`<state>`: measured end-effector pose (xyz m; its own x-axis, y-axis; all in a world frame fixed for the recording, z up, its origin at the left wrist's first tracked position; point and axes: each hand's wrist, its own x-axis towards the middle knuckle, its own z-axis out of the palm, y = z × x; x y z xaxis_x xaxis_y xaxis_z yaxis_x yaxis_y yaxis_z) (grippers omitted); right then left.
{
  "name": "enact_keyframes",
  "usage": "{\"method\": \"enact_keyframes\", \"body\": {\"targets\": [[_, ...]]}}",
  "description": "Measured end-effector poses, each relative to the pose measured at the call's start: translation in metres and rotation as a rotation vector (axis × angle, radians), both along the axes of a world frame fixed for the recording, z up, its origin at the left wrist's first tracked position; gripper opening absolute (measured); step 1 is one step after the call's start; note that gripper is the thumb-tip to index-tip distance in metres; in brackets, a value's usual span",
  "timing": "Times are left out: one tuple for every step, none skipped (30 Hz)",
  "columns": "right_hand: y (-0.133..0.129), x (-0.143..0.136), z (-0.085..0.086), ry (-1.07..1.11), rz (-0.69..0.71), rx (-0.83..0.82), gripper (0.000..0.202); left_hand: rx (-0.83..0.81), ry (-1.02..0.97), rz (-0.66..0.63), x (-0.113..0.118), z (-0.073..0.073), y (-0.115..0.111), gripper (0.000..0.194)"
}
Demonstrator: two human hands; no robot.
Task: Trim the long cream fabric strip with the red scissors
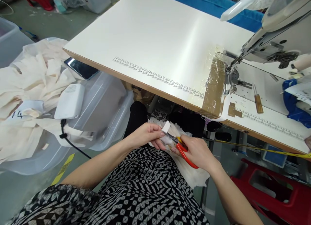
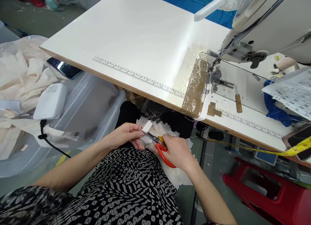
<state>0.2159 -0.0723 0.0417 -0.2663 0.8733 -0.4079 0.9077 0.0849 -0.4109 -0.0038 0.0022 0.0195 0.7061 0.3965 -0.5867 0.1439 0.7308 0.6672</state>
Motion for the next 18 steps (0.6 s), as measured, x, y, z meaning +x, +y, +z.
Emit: {"method": "enact_keyframes", "body": {"targets": [[0.0, -0.001, -0.001, 0.004, -0.005, 0.002, 0.047, -0.001, 0.003, -0.004, -0.001, 0.001, 0.0, 0.043], [0.0, -0.001, -0.002, 0.012, -0.011, 0.004, 0.048, -0.001, 0.008, -0.011, -0.002, 0.002, 0.0, 0.043], [0.0, 0.0, -0.004, 0.022, -0.018, 0.005, 0.049, 0.001, 0.013, -0.02, -0.002, 0.003, 0.001, 0.043], [0.0, 0.001, -0.005, 0.034, -0.027, 0.003, 0.05, 0.002, 0.017, -0.025, -0.003, 0.003, 0.001, 0.042], [0.0, 0.003, -0.006, 0.054, -0.039, -0.002, 0.052, 0.005, 0.017, -0.025, -0.004, 0.003, 0.001, 0.041], [0.0, 0.005, -0.007, 0.083, -0.06, -0.011, 0.053, 0.007, 0.013, -0.019, -0.004, 0.003, 0.001, 0.041], [0.0, 0.006, -0.007, 0.124, -0.094, -0.023, 0.054, 0.008, 0.005, -0.011, -0.004, 0.002, 0.001, 0.04], [0.001, 0.007, -0.008, 0.184, -0.137, -0.039, 0.052, 0.009, -0.007, -0.003, -0.004, 0.001, 0.001, 0.04], [0.002, 0.007, -0.007, 0.266, -0.181, -0.058, 0.048, 0.011, -0.023, 0.002, -0.004, 0.0, 0.001, 0.039], [0.004, 0.006, -0.008, 0.366, -0.224, -0.074, 0.043, 0.018, -0.039, 0.004, -0.003, 0.0, 0.001, 0.039], [0.006, 0.004, -0.008, 0.475, -0.262, -0.084, 0.037, 0.031, -0.053, 0.003, -0.002, -0.001, 0.002, 0.04], [0.009, 0.002, -0.009, 0.581, -0.292, -0.086, 0.033, 0.05, -0.063, 0.001, -0.001, 0.0, 0.002, 0.041], [0.012, -0.002, -0.01, 0.674, -0.316, -0.083, 0.032, 0.074, -0.07, 0.0, 0.001, 0.001, 0.003, 0.042], [0.015, -0.006, -0.011, 0.745, -0.34, -0.075, 0.031, 0.099, -0.073, -0.002, 0.003, 0.003, 0.004, 0.042], [0.019, -0.011, -0.013, 0.793, -0.369, -0.065, 0.031, 0.12, -0.074, -0.004, 0.005, 0.005, 0.005, 0.041], [0.023, -0.016, -0.014, 0.825, -0.399, -0.057, 0.03, 0.137, -0.073, -0.006, 0.006, 0.008, 0.006, 0.04], [0.027, -0.02, -0.015, 0.844, -0.428, -0.052, 0.029, 0.151, -0.074, -0.007, 0.008, 0.011, 0.007, 0.04], [0.03, -0.023, -0.015, 0.857, -0.452, -0.049, 0.028, 0.16, -0.077, -0.007, 0.01, 0.014, 0.008, 0.04]]}}
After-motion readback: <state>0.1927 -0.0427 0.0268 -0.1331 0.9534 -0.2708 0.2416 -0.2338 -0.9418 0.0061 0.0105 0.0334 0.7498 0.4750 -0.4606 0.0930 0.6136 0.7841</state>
